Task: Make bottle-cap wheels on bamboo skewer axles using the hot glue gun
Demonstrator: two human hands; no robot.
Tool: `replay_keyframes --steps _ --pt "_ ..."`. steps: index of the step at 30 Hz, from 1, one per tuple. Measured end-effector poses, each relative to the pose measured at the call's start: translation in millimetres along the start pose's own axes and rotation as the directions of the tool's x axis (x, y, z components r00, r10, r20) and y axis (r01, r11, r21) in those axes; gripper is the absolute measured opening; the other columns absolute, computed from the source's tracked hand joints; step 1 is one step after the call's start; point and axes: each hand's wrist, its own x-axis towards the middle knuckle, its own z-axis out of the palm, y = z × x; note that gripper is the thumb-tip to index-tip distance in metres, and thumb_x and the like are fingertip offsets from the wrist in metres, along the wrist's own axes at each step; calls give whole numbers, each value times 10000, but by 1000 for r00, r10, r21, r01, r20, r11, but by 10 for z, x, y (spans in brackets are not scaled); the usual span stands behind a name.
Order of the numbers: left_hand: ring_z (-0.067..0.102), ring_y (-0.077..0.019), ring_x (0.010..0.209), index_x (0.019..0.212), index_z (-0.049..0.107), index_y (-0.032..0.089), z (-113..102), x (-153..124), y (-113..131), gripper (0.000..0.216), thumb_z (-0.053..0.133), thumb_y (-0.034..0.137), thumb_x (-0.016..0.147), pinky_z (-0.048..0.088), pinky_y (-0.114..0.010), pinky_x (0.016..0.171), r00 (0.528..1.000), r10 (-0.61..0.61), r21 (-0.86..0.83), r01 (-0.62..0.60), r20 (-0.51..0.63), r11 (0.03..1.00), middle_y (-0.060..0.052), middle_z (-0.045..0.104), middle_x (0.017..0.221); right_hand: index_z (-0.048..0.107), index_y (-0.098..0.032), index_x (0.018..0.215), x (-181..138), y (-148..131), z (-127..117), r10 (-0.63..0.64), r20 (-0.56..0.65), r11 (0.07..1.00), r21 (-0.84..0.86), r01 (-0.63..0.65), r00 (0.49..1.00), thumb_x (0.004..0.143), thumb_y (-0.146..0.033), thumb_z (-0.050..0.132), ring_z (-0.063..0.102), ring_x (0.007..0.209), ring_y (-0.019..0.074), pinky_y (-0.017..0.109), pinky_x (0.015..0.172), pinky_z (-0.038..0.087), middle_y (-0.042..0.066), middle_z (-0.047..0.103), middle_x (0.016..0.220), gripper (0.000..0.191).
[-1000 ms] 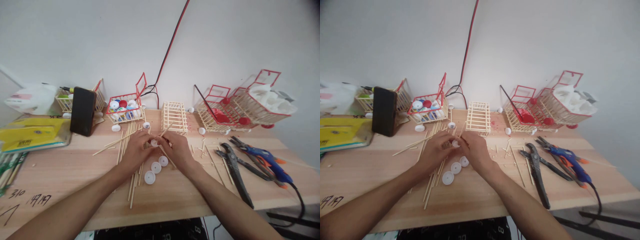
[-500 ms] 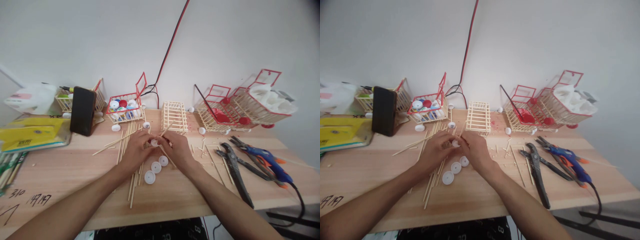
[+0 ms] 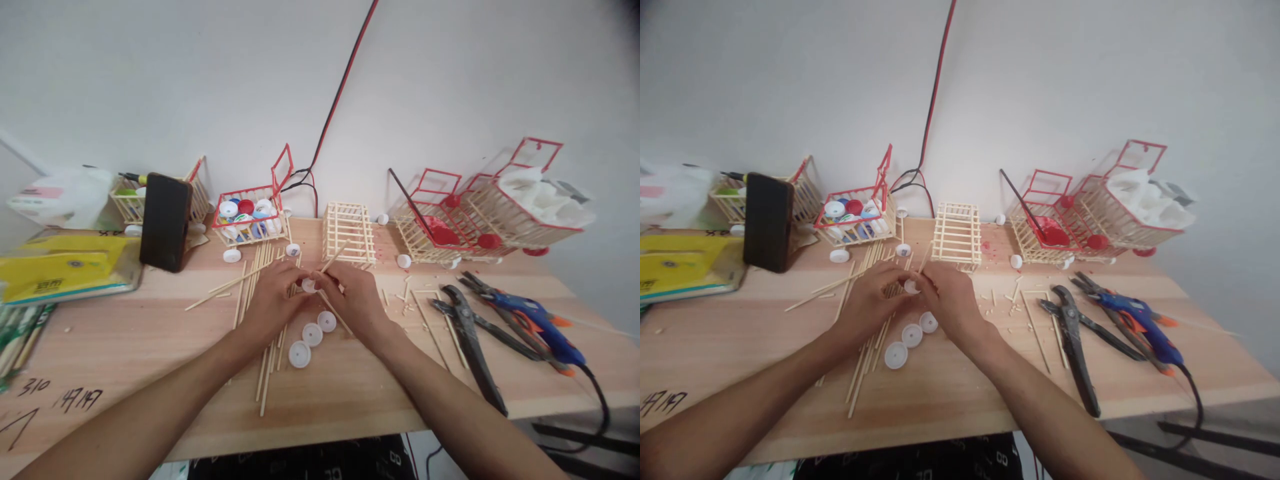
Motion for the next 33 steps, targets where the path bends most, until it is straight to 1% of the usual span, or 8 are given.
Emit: replay_keyframes --steps 5,14,19,27,33 --pt "554 -184 910 934 686 232 -1 3 6 150 674 234 785 412 -322 819 1000 -11 -2 11 5 1000 -1 651 905 614 -175 712 -4 -3 3 4 11 1000 12 -4 1000 914 -286 498 541 643 127 235 609 356 12 628 682 258" --pt "557 -189 903 930 685 219 -8 1 14 150 669 213 781 419 -328 821 1000 -6 1 6 4 1000 -9 652 897 630 -171 740 -14 4 -1 3 9 1000 27 -4 1000 919 -297 494 546 648 127 235 613 359 18 637 701 258" --pt "557 -190 898 928 685 218 -11 3 19 140 660 235 791 423 -338 819 1000 -6 5 6 5 1000 -10 653 889 632 -176 752 -7 3 -6 0 15 1000 30 0 1000 921 -298 487 550 662 133 238 624 362 23 643 720 254" --pt "551 -192 902 936 680 223 -5 2 6 158 670 225 779 418 -335 809 1000 -11 0 11 13 1000 -11 649 903 601 -180 712 -12 8 0 5 15 1000 14 -5 1000 922 -298 478 530 641 126 236 613 354 10 620 684 271" --pt "545 -188 885 946 682 221 -2 -1 0 166 668 227 780 410 -327 798 1000 10 -29 -10 14 1000 -8 637 883 599 -179 726 -6 6 -1 5 51 1000 -6 -4 999 924 -291 473 532 645 128 237 607 346 10 615 687 260"
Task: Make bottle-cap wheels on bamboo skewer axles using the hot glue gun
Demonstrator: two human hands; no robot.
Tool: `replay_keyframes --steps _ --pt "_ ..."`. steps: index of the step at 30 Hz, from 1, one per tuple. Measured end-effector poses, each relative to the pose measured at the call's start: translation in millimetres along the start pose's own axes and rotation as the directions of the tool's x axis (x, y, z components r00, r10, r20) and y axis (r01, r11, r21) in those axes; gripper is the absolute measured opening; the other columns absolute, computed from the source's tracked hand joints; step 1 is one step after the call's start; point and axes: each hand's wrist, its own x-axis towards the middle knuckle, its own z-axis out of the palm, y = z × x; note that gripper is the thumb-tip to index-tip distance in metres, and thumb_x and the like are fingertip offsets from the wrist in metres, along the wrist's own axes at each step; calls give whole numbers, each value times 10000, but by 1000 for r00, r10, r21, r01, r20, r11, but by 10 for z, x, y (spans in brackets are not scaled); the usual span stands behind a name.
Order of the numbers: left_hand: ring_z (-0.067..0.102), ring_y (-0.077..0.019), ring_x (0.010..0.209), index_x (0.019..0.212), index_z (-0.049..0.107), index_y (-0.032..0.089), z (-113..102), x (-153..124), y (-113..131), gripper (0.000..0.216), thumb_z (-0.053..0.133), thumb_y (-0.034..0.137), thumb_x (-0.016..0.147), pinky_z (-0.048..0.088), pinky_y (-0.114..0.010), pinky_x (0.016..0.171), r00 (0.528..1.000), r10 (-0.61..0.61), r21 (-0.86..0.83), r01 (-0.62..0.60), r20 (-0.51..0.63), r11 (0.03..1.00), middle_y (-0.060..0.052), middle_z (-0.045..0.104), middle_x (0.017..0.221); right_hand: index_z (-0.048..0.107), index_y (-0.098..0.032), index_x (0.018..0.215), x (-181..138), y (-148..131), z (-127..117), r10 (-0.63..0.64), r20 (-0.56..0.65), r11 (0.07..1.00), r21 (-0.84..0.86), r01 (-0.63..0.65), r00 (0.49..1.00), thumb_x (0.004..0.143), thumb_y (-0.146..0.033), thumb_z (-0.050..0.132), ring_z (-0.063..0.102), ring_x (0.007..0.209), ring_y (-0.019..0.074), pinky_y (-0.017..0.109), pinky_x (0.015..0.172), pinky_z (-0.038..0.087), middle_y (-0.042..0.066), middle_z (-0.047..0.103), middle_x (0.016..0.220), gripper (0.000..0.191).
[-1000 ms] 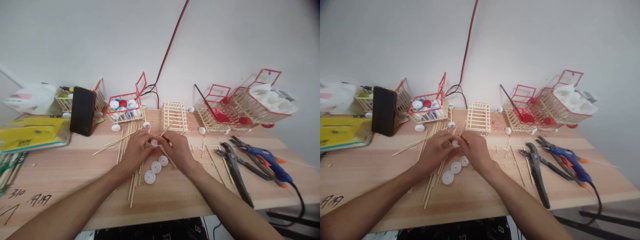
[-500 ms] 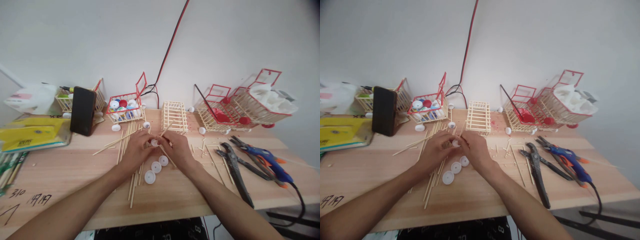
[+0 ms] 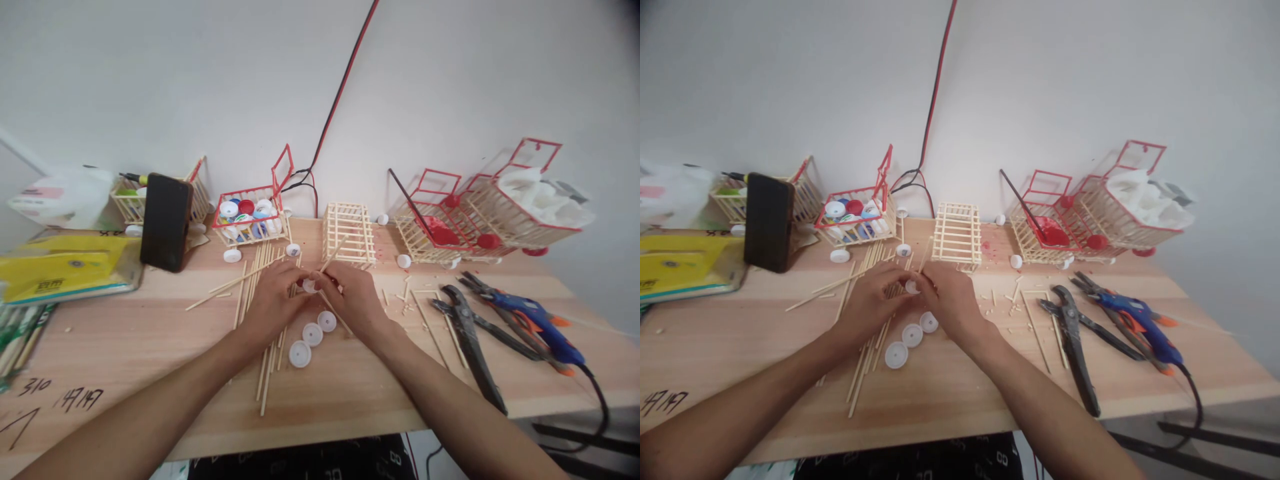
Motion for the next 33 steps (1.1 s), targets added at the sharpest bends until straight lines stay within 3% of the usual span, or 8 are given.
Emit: replay_keyframes --steps 22,33 --pt "543 -188 847 925 677 208 -16 7 -6 152 667 253 780 413 -332 785 999 -16 24 15 30 1000 -11 637 837 600 -180 704 12 13 -5 25 13 1000 12 -25 1000 913 -272 484 542 625 123 233 594 345 6 630 670 256" --pt "546 -199 931 975 673 224 -31 9 22 180 642 228 798 422 -358 848 1000 -8 26 8 11 1000 -19 656 927 629 -186 701 21 -2 -37 35 -26 997 76 -33 999 909 -281 503 580 627 116 217 599 371 -1 658 666 261"
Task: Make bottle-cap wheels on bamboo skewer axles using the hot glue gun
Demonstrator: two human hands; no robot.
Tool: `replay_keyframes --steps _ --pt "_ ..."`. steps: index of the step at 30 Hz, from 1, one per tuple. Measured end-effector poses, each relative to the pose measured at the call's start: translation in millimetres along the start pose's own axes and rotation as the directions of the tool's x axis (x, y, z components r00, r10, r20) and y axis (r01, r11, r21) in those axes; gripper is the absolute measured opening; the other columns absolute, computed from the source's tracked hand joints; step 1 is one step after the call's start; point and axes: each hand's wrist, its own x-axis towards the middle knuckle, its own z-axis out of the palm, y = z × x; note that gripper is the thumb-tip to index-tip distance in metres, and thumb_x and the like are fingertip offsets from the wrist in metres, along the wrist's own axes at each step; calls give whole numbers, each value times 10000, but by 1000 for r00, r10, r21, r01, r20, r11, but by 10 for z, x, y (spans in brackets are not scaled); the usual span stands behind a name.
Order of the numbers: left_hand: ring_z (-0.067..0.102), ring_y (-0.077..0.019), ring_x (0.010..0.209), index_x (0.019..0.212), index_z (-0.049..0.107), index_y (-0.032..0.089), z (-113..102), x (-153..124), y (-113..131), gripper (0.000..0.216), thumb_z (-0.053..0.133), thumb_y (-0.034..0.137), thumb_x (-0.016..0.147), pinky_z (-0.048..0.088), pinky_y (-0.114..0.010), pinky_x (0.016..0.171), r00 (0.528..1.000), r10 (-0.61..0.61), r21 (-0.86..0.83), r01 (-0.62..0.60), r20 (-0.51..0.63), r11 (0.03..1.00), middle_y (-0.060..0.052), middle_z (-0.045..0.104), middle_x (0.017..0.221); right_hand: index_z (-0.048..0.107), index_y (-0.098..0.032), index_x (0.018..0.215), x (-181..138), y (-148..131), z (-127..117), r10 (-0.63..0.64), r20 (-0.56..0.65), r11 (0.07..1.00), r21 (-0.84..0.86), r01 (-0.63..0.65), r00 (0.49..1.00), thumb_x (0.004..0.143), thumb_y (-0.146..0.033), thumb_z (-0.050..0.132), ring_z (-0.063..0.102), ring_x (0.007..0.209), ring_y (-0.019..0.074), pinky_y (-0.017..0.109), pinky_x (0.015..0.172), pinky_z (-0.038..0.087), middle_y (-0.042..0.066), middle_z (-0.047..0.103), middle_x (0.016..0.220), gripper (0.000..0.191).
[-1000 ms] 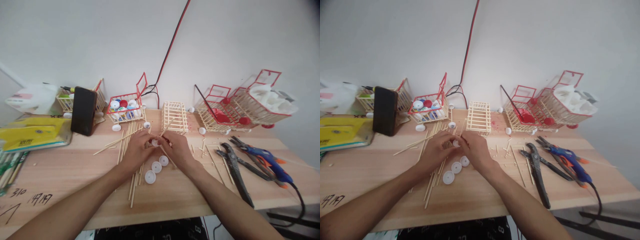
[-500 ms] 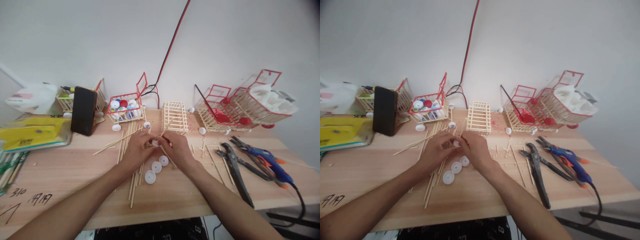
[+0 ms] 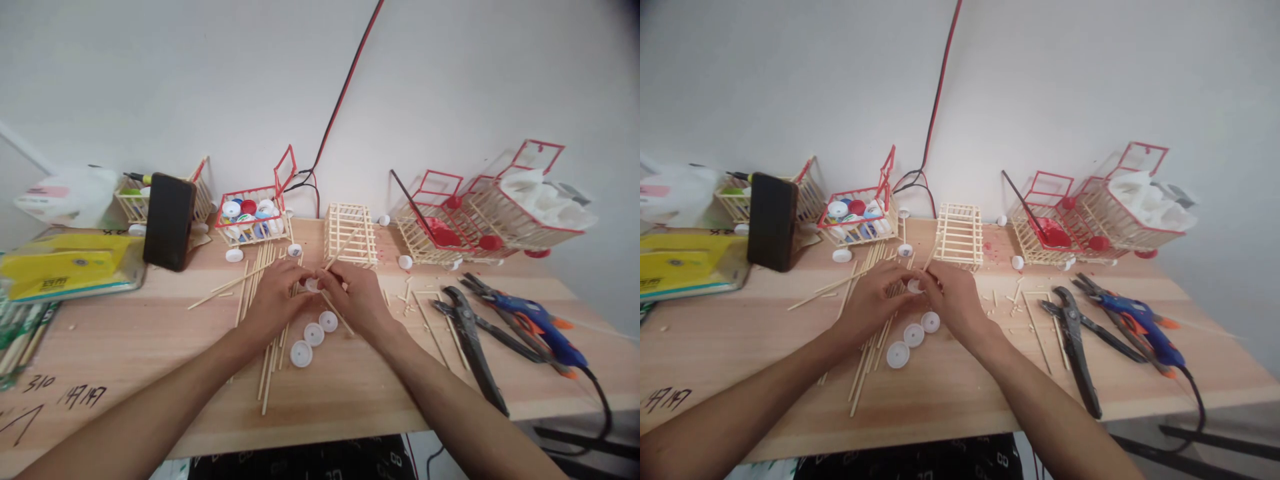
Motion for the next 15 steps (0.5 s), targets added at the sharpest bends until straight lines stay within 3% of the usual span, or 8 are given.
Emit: replay_keyframes --steps 15 --pt "560 -202 945 967 687 231 -11 10 -2 195 669 218 773 419 -357 871 1000 -28 -68 28 1 997 -20 660 919 623 -185 712 -15 -7 0 3 -5 1000 7 -3 1000 917 -299 494 576 610 105 211 588 368 -9 658 661 268"
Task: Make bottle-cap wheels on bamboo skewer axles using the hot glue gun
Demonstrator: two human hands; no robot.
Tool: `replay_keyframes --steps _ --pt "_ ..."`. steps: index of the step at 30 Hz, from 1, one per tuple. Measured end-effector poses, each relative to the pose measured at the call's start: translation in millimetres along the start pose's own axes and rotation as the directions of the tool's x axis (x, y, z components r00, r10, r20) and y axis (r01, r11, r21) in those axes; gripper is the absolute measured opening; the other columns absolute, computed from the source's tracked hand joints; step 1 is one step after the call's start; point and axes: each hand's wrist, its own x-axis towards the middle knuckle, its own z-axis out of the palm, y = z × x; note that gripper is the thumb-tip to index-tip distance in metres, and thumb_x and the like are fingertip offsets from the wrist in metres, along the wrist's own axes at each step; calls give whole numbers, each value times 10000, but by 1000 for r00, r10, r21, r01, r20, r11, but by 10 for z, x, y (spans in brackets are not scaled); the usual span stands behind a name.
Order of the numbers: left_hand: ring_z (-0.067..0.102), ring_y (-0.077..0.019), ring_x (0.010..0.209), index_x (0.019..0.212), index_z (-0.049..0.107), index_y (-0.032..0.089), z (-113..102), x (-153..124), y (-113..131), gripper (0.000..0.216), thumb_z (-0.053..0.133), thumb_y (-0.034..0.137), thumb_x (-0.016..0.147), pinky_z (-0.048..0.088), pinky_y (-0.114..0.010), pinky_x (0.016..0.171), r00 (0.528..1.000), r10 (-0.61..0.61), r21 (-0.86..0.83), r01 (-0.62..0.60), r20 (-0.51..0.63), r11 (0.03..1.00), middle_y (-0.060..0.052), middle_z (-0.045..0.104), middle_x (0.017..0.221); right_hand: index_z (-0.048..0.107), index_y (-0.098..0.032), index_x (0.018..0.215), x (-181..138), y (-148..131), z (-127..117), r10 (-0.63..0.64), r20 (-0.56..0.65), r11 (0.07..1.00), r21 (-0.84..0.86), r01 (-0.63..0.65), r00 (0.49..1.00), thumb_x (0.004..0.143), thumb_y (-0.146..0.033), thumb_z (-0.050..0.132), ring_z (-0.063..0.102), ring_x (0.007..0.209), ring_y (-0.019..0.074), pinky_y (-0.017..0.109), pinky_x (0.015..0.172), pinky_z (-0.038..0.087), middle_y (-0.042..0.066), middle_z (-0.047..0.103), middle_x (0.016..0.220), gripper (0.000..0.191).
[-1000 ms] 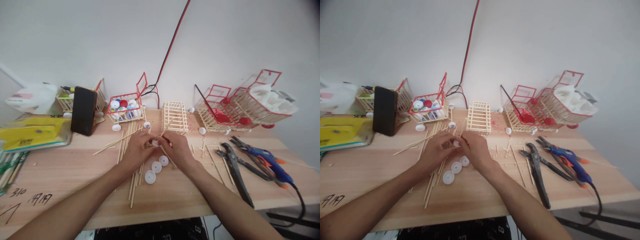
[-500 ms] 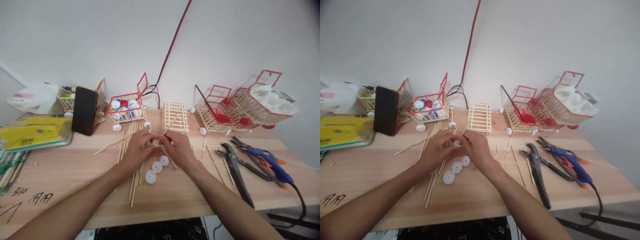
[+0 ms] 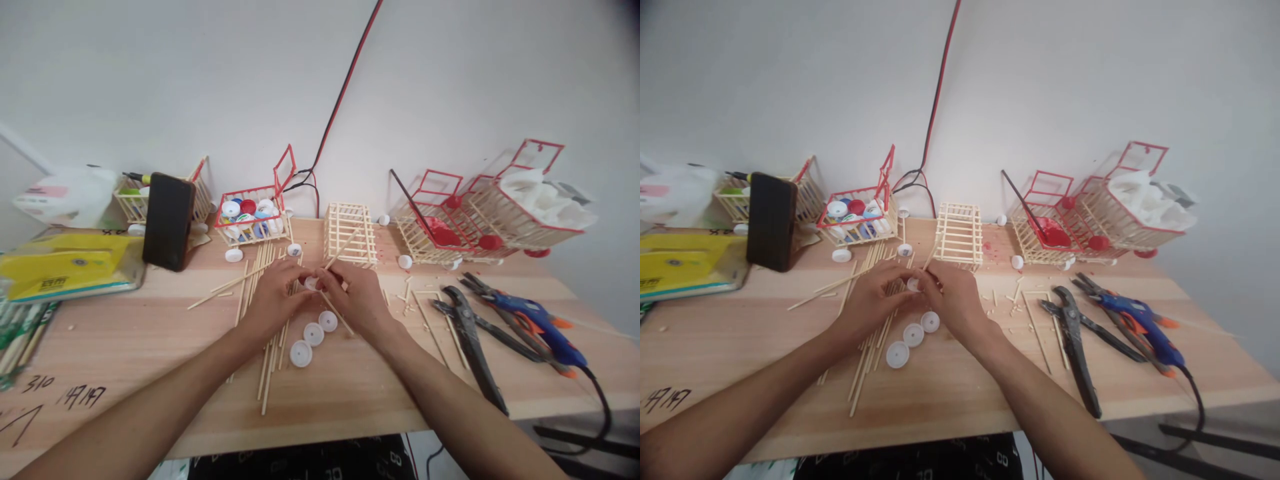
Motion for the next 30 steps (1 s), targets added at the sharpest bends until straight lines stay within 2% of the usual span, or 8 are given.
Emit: replay_keyframes --steps 16,22,26,30 --pt "567 -195 899 993 666 218 25 3 -9 223 677 266 775 415 -361 863 1000 -7 6 6 31 1000 -10 667 908 640 -185 726 25 21 0 10 32 1000 13 -11 999 914 -290 497 601 608 104 208 592 386 -15 669 644 258" --pt "563 -208 913 1014 656 184 15 9 -12 288 712 249 739 413 -367 856 999 27 39 -28 23 999 -35 660 921 634 -181 704 32 31 -4 10 30 1000 -4 -10 1000 909 -284 500 591 598 104 212 584 381 -13 664 635 266" --pt "563 -196 886 1058 630 207 17 21 -47 327 708 230 741 413 -353 840 998 56 42 -57 23 997 -17 653 902 634 -179 709 34 43 -16 23 23 1000 -6 -23 999 905 -282 504 589 594 110 224 580 385 -8 663 637 256" --pt "558 -195 923 1103 593 224 9 25 -44 382 706 239 738 411 -358 876 996 82 21 -83 17 996 -14 638 938 626 -185 699 41 62 -42 57 -2 996 62 -57 998 899 -305 512 609 602 118 236 598 416 -6 671 642 260"
